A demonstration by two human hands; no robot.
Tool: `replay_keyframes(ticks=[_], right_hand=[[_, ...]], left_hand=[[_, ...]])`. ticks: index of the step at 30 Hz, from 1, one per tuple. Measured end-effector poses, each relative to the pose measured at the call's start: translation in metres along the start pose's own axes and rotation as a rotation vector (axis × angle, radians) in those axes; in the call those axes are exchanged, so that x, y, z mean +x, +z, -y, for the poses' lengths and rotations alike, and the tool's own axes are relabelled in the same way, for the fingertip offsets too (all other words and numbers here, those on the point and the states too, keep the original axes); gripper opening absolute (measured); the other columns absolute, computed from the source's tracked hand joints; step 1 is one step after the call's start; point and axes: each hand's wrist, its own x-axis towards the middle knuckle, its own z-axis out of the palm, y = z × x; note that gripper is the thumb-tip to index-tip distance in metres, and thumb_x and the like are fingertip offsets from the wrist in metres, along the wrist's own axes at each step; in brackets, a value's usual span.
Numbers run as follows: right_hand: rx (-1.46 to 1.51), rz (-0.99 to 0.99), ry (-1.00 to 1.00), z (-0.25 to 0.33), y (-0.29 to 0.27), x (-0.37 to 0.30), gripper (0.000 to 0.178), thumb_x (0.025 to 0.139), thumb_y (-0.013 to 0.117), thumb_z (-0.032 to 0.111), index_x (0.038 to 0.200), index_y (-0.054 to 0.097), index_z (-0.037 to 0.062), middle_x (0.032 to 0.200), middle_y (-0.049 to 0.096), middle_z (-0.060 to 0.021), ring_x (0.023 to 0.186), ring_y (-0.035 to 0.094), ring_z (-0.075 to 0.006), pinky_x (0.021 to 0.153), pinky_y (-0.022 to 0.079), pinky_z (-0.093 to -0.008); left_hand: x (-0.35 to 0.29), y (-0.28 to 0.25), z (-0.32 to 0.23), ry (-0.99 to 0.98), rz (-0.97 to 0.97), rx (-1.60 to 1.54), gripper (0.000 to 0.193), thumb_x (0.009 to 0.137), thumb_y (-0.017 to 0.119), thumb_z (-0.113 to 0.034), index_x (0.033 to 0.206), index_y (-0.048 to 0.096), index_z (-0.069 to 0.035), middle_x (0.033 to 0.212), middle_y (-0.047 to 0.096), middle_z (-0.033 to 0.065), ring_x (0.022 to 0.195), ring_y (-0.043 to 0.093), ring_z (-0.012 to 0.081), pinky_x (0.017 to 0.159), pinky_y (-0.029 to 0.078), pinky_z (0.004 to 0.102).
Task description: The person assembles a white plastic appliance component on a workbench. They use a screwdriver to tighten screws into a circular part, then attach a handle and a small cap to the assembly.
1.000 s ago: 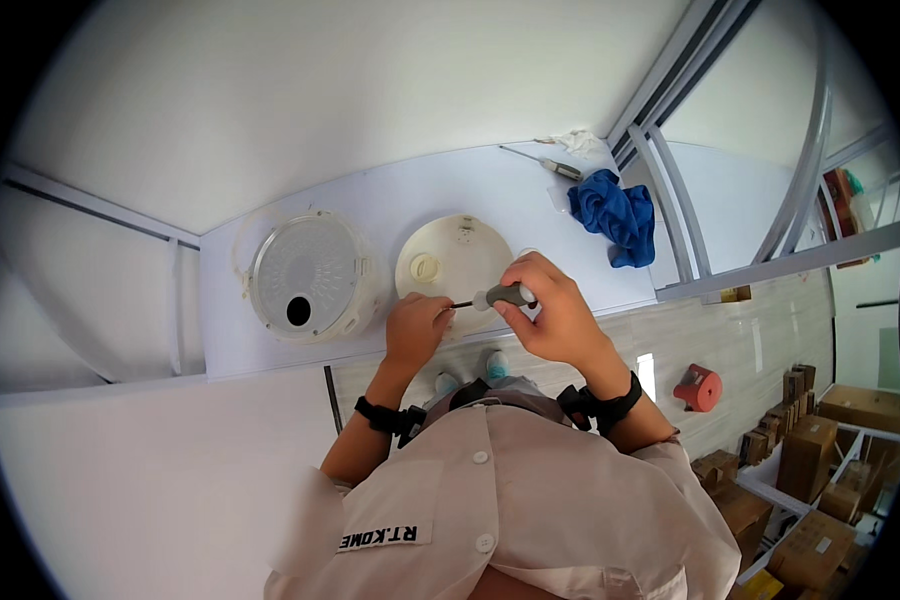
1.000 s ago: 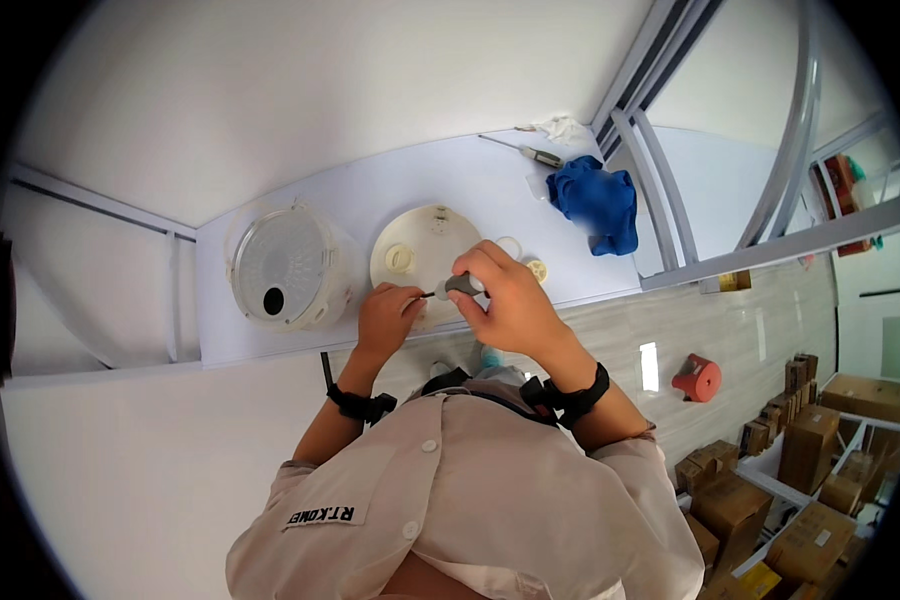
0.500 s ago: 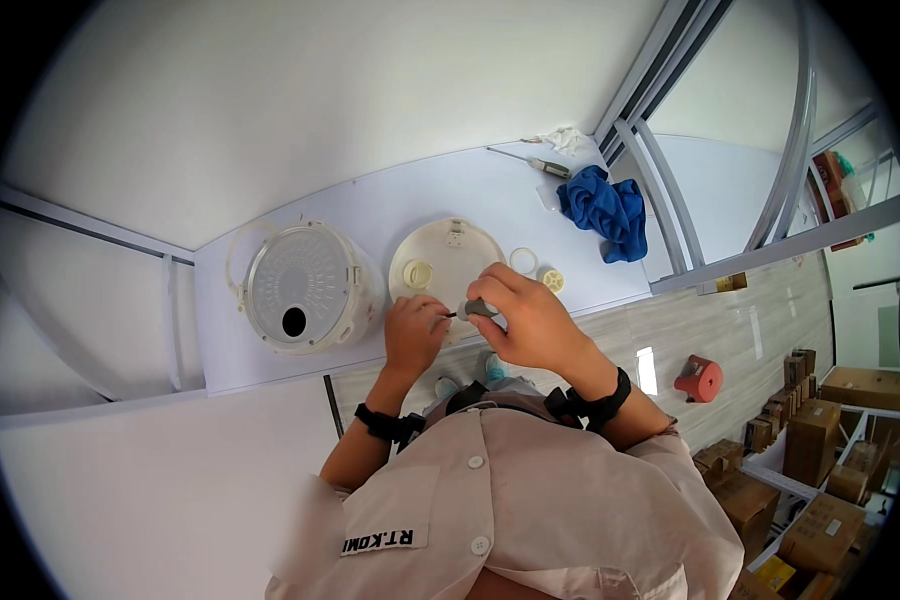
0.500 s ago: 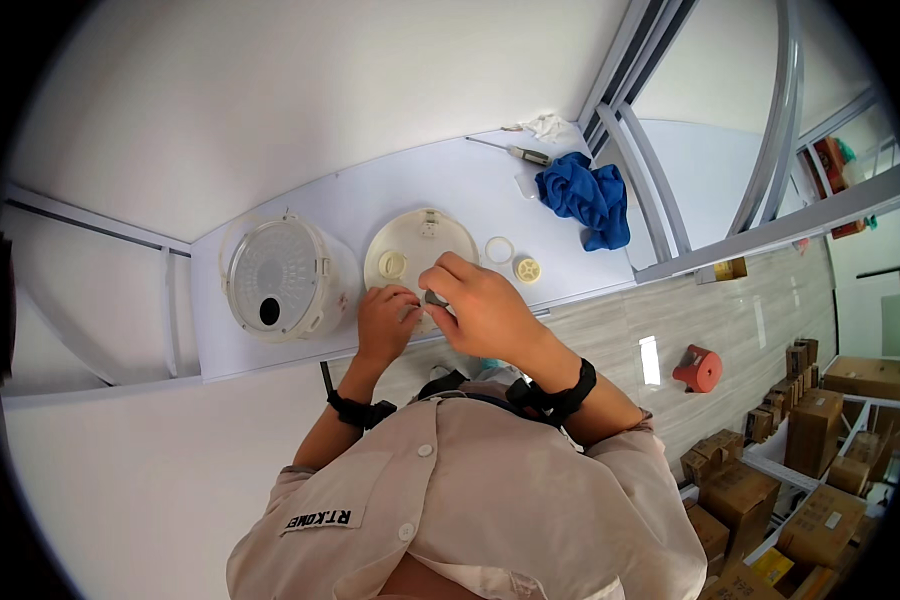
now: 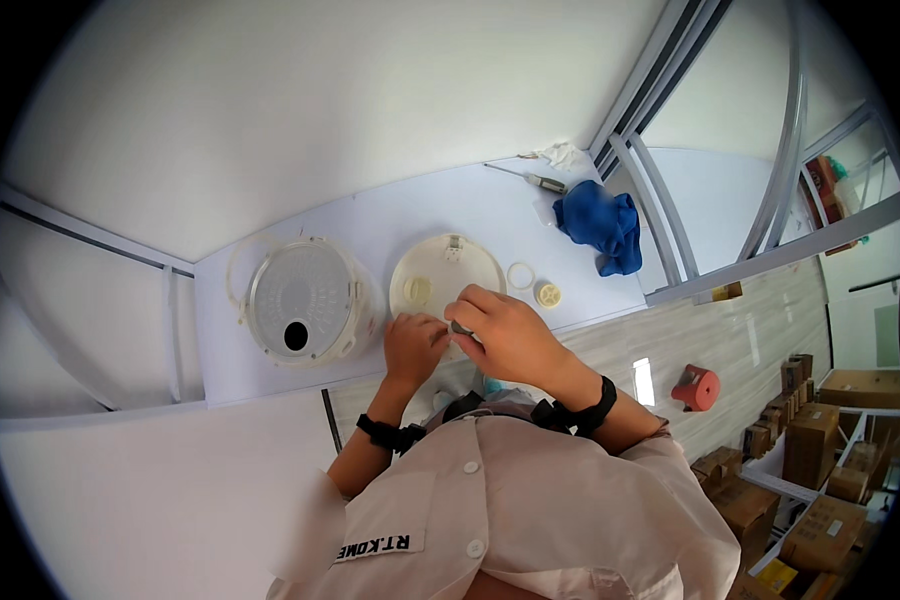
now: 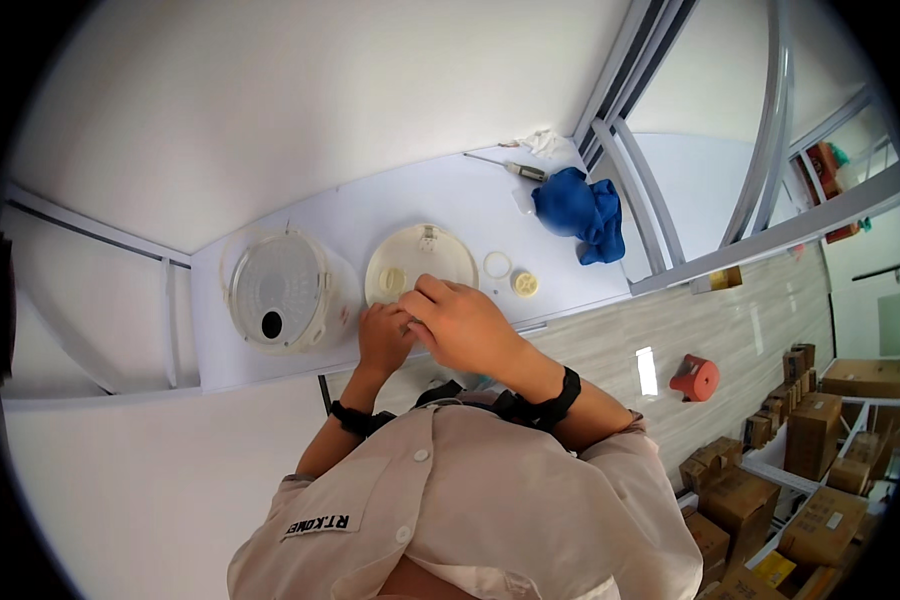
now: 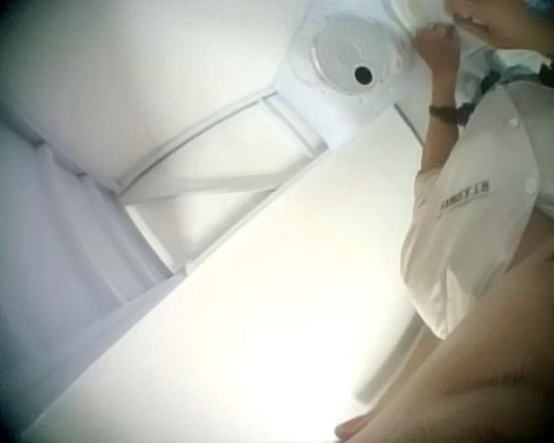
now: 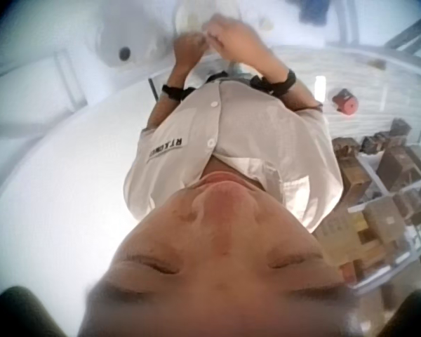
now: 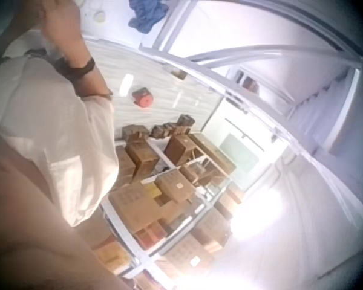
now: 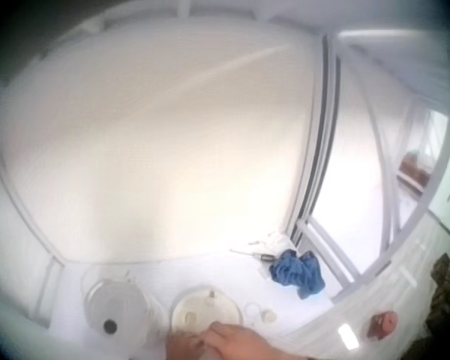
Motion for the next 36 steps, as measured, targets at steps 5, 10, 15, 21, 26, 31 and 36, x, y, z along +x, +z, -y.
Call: replay_keyframes(ticks=[5,10,15,21,26,31,36], right_hand=[[-0.018,-0.011,-0.010,-0.001,-0.002,0.002,0.029,0.085,0.075,0.006,0.112,0.064,0.0094,0.104,0.059,-0.0109,0.092,0.067,-0.0359,0.079,0.057,-0.0455],[-0.025,-0.009,0.012,-0.006,-0.004,-0.001,0.028,0.085,0.075,0.006,0.111,0.063,0.0094,0.105,0.060,-0.0113,0.091,0.067,-0.0362,0.078,0.056,-0.0453],[-0.030,-0.026,0.004,-0.015,-0.002,-0.007,0.027,0.086,0.075,0.006,0.110,0.063,0.0096,0.104,0.061,-0.0107,0.089,0.067,-0.0356,0.076,0.056,-0.0445],[-0.042,-0.040,-0.019,-0.018,-0.006,-0.015,0.028,0.084,0.077,0.007,0.108,0.063,0.0095,0.100,0.060,-0.0095,0.083,0.067,-0.0333,0.073,0.055,-0.0419],[-0.171,-0.009,-0.058,-0.013,-0.002,-0.023,0.033,0.081,0.084,0.018,0.106,0.065,0.0107,0.095,0.058,-0.0082,0.075,0.066,-0.0291,0.064,0.054,-0.0392],[-0.340,-0.023,0.069,0.009,0.011,-0.032,0.039,0.080,0.084,0.028,0.109,0.066,0.0104,0.095,0.058,-0.0076,0.074,0.066,-0.0260,0.059,0.052,-0.0373],[-0.336,-0.146,0.118,0.043,0.011,-0.029,0.042,0.083,0.079,0.021,0.118,0.062,0.0057,0.099,0.058,-0.0110,0.080,0.066,-0.0286,0.061,0.053,-0.0392]], left_hand=[[0.000,0.001,-0.003,-0.010,-0.049,-0.019,0.013,0.084,0.080,-0.023,0.094,0.080,-0.015,0.103,0.075,-0.0014,0.100,0.063,0.0285,0.088,0.046,0.0425],[0.003,0.006,0.004,0.039,-0.055,-0.198,0.014,0.085,0.080,-0.019,0.097,0.080,-0.011,0.102,0.073,0.0039,0.099,0.062,0.0314,0.088,0.051,0.0427],[0.004,0.013,0.002,0.067,-0.077,-0.210,0.014,0.085,0.080,-0.018,0.097,0.081,-0.012,0.100,0.072,0.0033,0.097,0.061,0.0304,0.087,0.052,0.0423],[0.000,0.017,-0.002,0.039,-0.112,-0.228,0.016,0.083,0.081,-0.017,0.098,0.081,-0.013,0.101,0.071,0.0019,0.100,0.062,0.0289,0.088,0.053,0.0411],[-0.002,0.017,-0.008,0.027,-0.096,-0.238,0.018,0.082,0.081,-0.017,0.099,0.081,-0.013,0.102,0.070,0.0026,0.103,0.062,0.0290,0.090,0.053,0.0412],[-0.005,0.025,-0.009,0.040,-0.144,-0.216,0.018,0.081,0.081,-0.016,0.099,0.081,-0.012,0.102,0.070,0.0027,0.103,0.062,0.0295,0.087,0.054,0.0416],[-0.007,0.032,-0.004,0.060,-0.180,-0.184,0.016,0.082,0.081,-0.014,0.098,0.080,-0.013,0.101,0.070,0.0012,0.101,0.063,0.0296,0.084,0.054,0.0422]])
